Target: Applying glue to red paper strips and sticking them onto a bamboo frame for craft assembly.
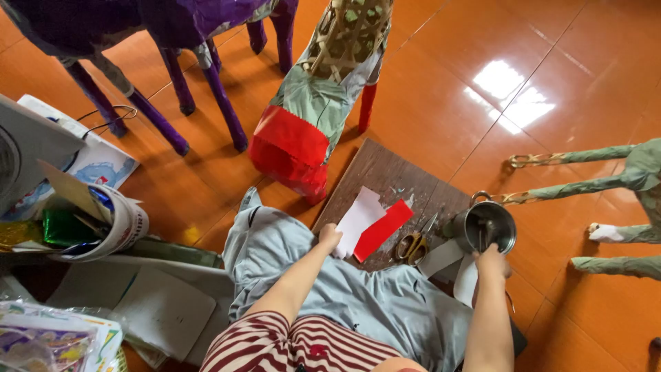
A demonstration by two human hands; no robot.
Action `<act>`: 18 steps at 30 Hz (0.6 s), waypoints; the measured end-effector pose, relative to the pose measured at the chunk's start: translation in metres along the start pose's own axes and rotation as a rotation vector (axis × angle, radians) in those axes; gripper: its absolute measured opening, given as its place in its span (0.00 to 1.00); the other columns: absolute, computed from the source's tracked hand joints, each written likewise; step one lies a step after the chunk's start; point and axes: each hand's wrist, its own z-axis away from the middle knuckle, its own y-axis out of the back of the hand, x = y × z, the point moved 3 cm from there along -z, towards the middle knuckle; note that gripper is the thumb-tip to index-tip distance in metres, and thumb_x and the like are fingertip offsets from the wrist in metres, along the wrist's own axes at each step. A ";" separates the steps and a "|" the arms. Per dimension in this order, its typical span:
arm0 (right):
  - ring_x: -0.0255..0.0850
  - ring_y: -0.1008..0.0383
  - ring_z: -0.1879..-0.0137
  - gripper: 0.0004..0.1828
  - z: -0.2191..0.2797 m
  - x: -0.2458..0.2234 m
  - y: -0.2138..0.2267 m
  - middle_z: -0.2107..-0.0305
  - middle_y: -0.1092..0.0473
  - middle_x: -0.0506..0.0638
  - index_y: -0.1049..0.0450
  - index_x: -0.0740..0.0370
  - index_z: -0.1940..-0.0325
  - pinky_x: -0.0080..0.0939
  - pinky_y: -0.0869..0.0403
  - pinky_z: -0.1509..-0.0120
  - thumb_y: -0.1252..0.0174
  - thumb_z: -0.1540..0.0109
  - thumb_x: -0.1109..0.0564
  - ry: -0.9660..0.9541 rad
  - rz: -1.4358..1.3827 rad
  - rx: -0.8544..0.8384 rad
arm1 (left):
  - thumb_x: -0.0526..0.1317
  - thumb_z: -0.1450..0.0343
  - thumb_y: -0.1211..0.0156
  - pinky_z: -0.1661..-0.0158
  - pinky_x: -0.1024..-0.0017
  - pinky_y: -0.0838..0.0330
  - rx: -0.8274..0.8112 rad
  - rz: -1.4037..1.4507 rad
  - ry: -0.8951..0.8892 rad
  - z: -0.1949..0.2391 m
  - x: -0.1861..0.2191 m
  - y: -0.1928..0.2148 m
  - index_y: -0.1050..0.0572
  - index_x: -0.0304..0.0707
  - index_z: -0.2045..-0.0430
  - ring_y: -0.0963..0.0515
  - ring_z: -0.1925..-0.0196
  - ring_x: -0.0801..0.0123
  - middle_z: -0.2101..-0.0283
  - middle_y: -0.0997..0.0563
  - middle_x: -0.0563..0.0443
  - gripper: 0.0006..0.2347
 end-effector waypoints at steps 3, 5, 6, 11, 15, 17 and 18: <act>0.66 0.25 0.42 0.24 -0.037 0.027 -0.065 0.48 0.26 0.71 0.31 0.60 0.37 0.64 0.27 0.42 0.43 0.37 0.51 0.060 -0.016 -0.017 | 0.37 0.36 0.37 0.52 0.51 0.27 0.110 0.001 -0.032 0.002 0.002 0.001 0.23 0.31 0.68 0.20 0.53 0.39 0.60 0.18 0.33 0.09; 0.65 0.24 0.41 0.21 -0.017 0.014 -0.038 0.46 0.25 0.69 0.30 0.60 0.38 0.65 0.26 0.41 0.47 0.34 0.52 0.041 -0.013 -0.029 | 0.37 0.34 0.38 0.52 0.51 0.27 0.077 -0.021 -0.001 -0.004 -0.003 -0.007 0.25 0.31 0.66 0.21 0.52 0.40 0.59 0.19 0.32 0.08; 0.63 0.24 0.40 0.19 -0.008 0.008 -0.023 0.45 0.25 0.67 0.29 0.61 0.39 0.65 0.26 0.41 0.51 0.32 0.53 0.019 -0.015 -0.035 | 0.37 0.32 0.40 0.51 0.51 0.27 0.045 -0.042 0.022 -0.007 -0.006 -0.011 0.26 0.31 0.65 0.21 0.51 0.40 0.58 0.19 0.32 0.08; 0.60 0.22 0.39 0.18 -0.020 -0.002 -0.005 0.47 0.22 0.64 0.26 0.53 0.39 0.61 0.23 0.40 0.58 0.28 0.55 0.205 0.158 -0.081 | 0.33 0.34 0.39 0.55 0.49 0.29 0.172 -0.185 -0.207 0.008 0.006 0.005 0.26 0.30 0.68 0.24 0.52 0.36 0.57 0.22 0.30 0.06; 0.58 0.21 0.44 0.18 -0.040 0.014 -0.006 0.49 0.24 0.62 0.28 0.56 0.41 0.62 0.21 0.49 0.54 0.34 0.55 0.122 0.287 -0.040 | 0.36 0.29 0.42 0.58 0.51 0.29 0.207 -0.159 -0.236 0.010 0.008 0.011 0.24 0.36 0.66 0.23 0.55 0.40 0.58 0.23 0.34 0.03; 0.59 0.21 0.45 0.17 -0.014 0.006 0.006 0.51 0.22 0.63 0.28 0.55 0.42 0.61 0.22 0.47 0.55 0.33 0.57 0.218 0.258 -0.058 | 0.37 0.28 0.42 0.57 0.55 0.28 0.136 0.011 -0.187 -0.001 -0.011 0.001 0.24 0.36 0.66 0.21 0.56 0.45 0.61 0.21 0.37 0.04; 0.59 0.20 0.46 0.16 0.000 0.000 0.011 0.53 0.21 0.63 0.28 0.55 0.44 0.60 0.23 0.46 0.57 0.32 0.59 0.307 0.223 -0.075 | 0.39 0.28 0.43 0.56 0.58 0.27 0.065 0.177 -0.145 -0.007 -0.021 -0.003 0.24 0.35 0.66 0.19 0.57 0.49 0.64 0.19 0.40 0.06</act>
